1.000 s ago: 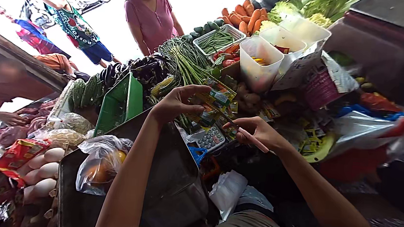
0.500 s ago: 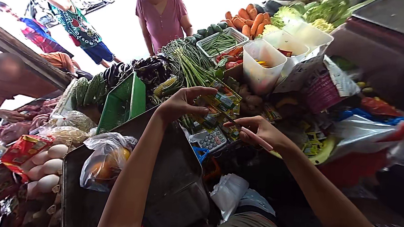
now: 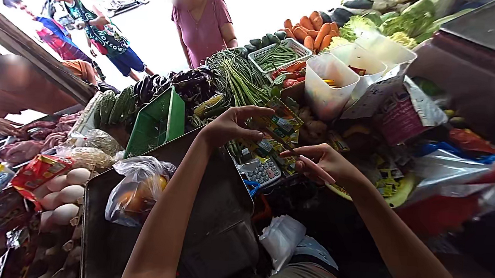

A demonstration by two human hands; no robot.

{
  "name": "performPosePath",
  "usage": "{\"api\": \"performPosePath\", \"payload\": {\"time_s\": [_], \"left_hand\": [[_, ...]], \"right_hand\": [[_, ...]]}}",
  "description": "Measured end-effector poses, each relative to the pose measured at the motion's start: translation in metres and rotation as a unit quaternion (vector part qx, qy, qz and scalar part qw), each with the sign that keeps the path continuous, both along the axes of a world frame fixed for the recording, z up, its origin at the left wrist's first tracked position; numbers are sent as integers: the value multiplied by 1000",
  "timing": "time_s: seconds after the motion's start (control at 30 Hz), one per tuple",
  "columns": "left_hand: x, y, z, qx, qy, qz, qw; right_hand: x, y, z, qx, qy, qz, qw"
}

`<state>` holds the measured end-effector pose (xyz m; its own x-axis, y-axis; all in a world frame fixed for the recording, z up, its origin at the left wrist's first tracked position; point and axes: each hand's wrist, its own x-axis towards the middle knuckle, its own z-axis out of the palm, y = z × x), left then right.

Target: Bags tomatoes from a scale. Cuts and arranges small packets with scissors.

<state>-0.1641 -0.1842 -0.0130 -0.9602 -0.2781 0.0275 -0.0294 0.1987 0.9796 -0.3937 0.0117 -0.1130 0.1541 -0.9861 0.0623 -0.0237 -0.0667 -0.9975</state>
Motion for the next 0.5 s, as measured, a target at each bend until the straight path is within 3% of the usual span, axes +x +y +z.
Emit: {"api": "performPosePath", "payload": {"time_s": [0.5], "left_hand": [[-4, -3, -2, -6, -15, -27, 999]], "right_hand": [[3, -19, -5, -6, -26, 19, 999]]}}
